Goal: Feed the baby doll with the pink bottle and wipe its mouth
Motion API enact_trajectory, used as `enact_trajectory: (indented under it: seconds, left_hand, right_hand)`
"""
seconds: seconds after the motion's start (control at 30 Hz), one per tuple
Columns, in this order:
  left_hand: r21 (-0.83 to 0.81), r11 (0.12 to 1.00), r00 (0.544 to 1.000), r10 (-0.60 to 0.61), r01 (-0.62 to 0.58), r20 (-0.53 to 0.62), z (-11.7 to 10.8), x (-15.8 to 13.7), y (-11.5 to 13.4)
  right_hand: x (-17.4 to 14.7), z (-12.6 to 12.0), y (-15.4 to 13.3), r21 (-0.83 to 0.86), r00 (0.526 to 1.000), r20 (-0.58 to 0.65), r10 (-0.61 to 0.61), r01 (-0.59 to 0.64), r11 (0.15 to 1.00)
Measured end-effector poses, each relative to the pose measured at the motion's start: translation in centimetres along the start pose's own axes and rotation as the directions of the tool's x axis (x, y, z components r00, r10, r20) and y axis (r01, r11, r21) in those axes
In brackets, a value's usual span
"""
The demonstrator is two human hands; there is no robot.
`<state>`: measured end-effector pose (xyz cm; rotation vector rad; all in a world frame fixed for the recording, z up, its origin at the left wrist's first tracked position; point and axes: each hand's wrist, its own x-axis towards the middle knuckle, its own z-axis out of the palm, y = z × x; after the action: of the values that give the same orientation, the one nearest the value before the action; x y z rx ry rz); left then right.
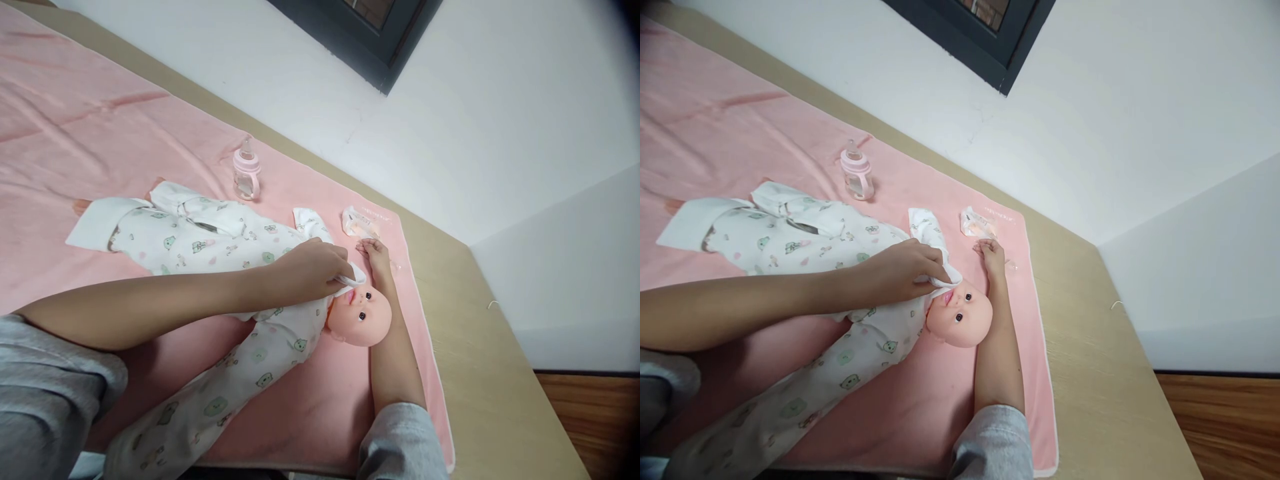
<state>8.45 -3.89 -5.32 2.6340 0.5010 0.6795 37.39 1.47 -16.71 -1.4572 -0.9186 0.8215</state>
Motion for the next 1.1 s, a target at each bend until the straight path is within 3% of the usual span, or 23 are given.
enact_trajectory:
  seconds: [0.23,0.6,0.73,1.1]
  left_hand:
    - [-0.154,0.984,0.988,-0.068,0.089,0.141,-1.2,-0.2,1.5]
    - [-0.187,0.976,0.98,-0.08,0.114,0.18,-1.0,-0.1,1.5]
    - [-0.195,0.971,0.979,-0.107,0.141,0.175,-1.0,-0.1,1.5]
    - [-0.162,0.985,0.995,-0.045,0.059,0.086,-0.1,-0.2,0.8]
  right_hand:
    - [-0.2,0.1,-0.1,-0.003,1.0,-0.002,0.017,-0.017,1.0]
    - [-0.3,0.1,-0.2,-0.016,1.0,0.02,-0.005,0.005,1.0]
    - [-0.4,0.1,-0.2,-0.035,1.0,0.012,0.002,-0.001,0.999]
    - [-0.1,0.1,-0.2,-0.012,1.0,0.006,0.024,-0.024,1.0]
